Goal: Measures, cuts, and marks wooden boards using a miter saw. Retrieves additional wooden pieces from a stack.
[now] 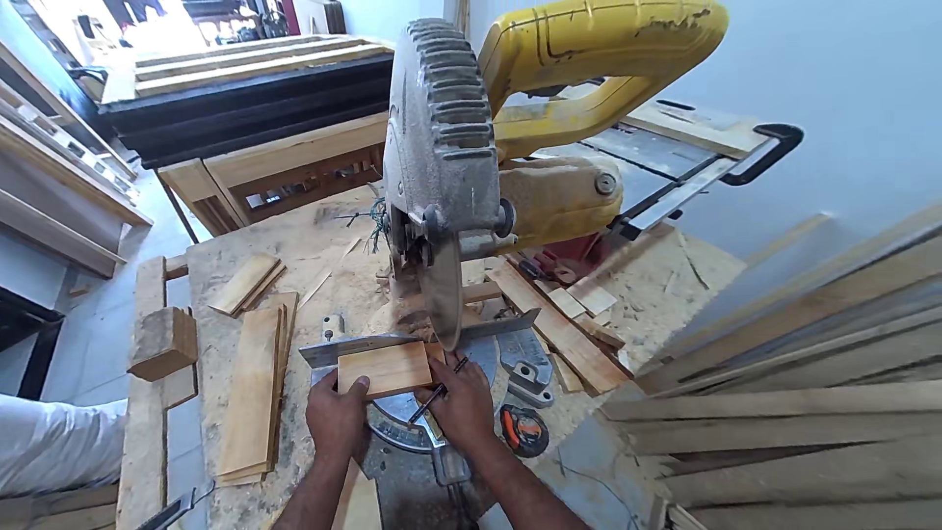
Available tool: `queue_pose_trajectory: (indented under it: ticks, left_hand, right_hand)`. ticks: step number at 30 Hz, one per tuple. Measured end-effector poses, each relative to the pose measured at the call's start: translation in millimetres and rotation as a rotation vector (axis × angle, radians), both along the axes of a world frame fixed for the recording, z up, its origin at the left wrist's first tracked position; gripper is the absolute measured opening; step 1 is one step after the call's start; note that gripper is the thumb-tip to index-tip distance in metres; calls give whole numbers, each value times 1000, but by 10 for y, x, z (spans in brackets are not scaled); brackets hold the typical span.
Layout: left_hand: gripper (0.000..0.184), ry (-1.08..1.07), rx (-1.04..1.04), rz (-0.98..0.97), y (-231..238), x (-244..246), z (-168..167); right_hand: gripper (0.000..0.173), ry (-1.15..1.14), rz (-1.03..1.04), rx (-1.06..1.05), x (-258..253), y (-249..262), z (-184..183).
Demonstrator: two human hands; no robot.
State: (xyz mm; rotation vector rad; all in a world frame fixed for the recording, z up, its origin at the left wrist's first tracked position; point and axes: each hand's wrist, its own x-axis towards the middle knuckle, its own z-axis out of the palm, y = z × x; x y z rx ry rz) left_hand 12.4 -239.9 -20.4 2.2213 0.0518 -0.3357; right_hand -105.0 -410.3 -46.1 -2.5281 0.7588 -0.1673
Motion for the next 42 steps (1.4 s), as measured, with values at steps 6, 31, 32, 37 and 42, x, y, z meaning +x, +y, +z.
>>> queue_pose_trajectory:
  ticks: [6,31,32,37,42]
  left_hand:
    - [33,-2,12,-10,-20,-36,37]
    - [40,6,-19,16,70,-101,-99]
    - [39,3,-14,24,66,-109,-99]
    - [42,17,-6,33,35,-115,-50]
    - [45,15,-13,39,-1,-126,-54]
  right_hand:
    - [47,-598,-319,491,-301,-138,448]
    - [70,198,366,-537,-1229,-423,2720]
    - [65,247,383,-527,-1178,-386,2739]
    - [34,116,499,-683,-1154,-290,2696]
    - [36,130,504,-729,-1211,-321,2620]
